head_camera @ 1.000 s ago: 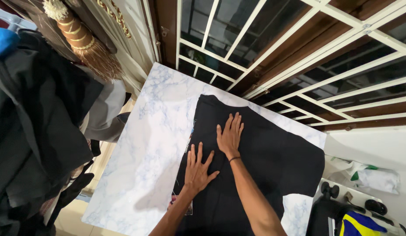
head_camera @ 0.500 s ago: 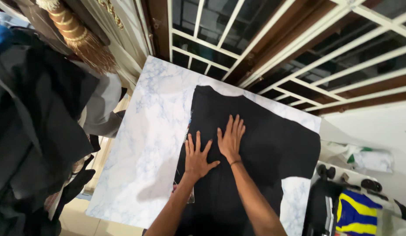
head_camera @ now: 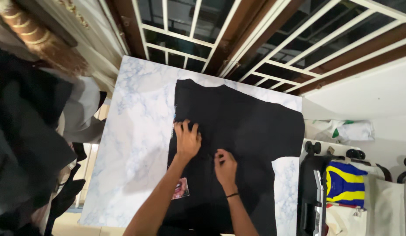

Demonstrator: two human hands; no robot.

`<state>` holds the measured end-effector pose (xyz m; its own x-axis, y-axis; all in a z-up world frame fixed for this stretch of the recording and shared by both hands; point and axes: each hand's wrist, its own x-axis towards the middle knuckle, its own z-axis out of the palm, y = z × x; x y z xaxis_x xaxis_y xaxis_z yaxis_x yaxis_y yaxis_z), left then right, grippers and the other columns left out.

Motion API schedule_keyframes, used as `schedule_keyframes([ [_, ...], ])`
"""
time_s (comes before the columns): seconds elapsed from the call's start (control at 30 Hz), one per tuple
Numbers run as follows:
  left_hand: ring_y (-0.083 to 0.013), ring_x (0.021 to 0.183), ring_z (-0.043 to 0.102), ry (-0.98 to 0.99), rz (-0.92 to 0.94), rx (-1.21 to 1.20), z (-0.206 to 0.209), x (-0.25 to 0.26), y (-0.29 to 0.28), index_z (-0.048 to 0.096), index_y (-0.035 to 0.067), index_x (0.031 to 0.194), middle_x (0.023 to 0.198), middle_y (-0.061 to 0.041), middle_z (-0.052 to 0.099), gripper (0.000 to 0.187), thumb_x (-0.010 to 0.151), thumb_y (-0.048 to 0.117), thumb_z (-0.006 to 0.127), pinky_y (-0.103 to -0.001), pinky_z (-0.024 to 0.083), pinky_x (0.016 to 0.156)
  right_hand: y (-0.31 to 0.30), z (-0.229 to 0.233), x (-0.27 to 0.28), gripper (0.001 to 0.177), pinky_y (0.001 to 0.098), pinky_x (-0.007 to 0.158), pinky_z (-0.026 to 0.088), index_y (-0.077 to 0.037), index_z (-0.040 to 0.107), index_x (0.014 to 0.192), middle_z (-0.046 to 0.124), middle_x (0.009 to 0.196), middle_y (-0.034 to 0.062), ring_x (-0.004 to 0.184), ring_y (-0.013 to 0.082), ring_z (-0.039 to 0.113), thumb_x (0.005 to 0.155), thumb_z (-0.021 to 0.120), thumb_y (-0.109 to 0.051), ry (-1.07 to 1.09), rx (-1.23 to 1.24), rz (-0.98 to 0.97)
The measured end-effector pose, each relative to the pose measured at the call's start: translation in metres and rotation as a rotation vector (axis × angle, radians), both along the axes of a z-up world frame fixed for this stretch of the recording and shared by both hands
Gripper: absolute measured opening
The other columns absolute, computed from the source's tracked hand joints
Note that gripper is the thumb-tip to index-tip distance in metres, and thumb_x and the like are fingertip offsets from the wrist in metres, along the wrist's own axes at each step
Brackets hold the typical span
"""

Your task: The person folds a black t-shirt by hand on a white marble-topped table, smoothing the fabric and folding the sleeves and body together.

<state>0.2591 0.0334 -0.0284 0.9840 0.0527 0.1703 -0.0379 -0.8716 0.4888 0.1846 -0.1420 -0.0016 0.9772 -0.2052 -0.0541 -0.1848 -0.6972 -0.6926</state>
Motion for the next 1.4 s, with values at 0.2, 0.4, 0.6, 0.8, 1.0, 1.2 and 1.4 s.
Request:
schedule_keyframes([
  [0.2,-0.0370,0.101,0.056,-0.085,-0.250,-0.249,-0.021,0.108,-0.019,0.072,0.013,0.110,0.111,-0.011,0.062,0.019,0.093,0.006,0.068,-0.047,0.050,0.091,0.045,-0.004,0.019,0.022,0.0383,0.067,0.056,-0.003,0.073,0.103,0.076,0.089,0.0090,0.071,0.0262,0.069,0.088,0.077,-0.019,-0.092,0.033,-0.092],
  [0.4,-0.0416,0.097,0.056,-0.162,-0.429,-0.052,-0.028,0.174,-0.052,0.077,0.023,0.111,0.122,-0.018,0.054,0.031,0.083,0.011,0.073,-0.052,0.049,0.084,0.042,-0.019,0.022,0.023,0.0392,0.064,0.055,-0.005,0.069,0.079,0.072,0.079,0.0086,0.072,0.0271,0.068,0.085,0.081,-0.024,-0.129,-0.022,-0.109],
  [0.6,-0.0383,0.104,0.060,-0.005,-0.418,0.088,-0.051,0.204,-0.061,0.073,0.019,0.106,0.116,-0.015,0.054,0.023,0.084,0.024,0.077,-0.050,0.055,0.081,0.044,-0.016,0.013,0.021,0.0429,0.061,0.047,-0.007,0.069,0.074,0.064,0.066,0.0084,0.060,0.0269,0.060,0.085,0.080,-0.022,-0.141,-0.092,-0.070],
  [0.8,-0.0365,0.099,0.062,0.003,-0.334,0.111,-0.058,0.207,-0.069,0.072,0.019,0.109,0.113,-0.014,0.055,0.024,0.087,0.025,0.076,-0.049,0.055,0.073,0.047,-0.018,0.002,0.024,0.0439,0.063,0.045,-0.007,0.067,0.072,0.065,0.066,0.0057,0.062,0.0268,0.059,0.090,0.077,-0.020,-0.154,-0.159,-0.006],
  [1.0,-0.0371,0.103,0.059,0.067,-0.287,0.072,-0.039,0.199,-0.069,0.070,0.019,0.110,0.116,-0.015,0.054,0.019,0.092,0.024,0.074,-0.052,0.052,0.080,0.044,-0.026,0.000,0.024,0.0411,0.061,0.048,-0.006,0.067,0.074,0.062,0.061,0.0057,0.056,0.0248,0.057,0.091,0.078,-0.020,-0.100,-0.037,-0.061],
  [1.2,-0.0403,0.106,0.054,-0.129,-0.386,-0.087,0.001,0.144,-0.044,0.068,0.016,0.118,0.125,-0.017,0.053,0.032,0.087,0.008,0.072,-0.054,0.048,0.087,0.034,-0.026,-0.019,0.024,0.0410,0.074,0.047,-0.008,0.070,0.098,0.063,0.074,0.0029,0.069,0.0212,0.060,0.082,0.083,-0.019,-0.146,0.051,-0.053],
  [1.4,-0.0460,0.128,0.048,-0.081,-0.453,-0.056,-0.005,0.022,-0.026,0.062,0.007,0.131,0.143,-0.018,0.047,0.044,0.089,0.018,0.069,-0.054,0.042,0.109,0.029,-0.030,-0.042,0.039,0.0430,0.083,0.045,-0.011,0.067,0.118,0.062,0.095,0.0061,0.091,0.0256,0.062,0.084,0.082,-0.024,-0.207,-0.057,0.051],
])
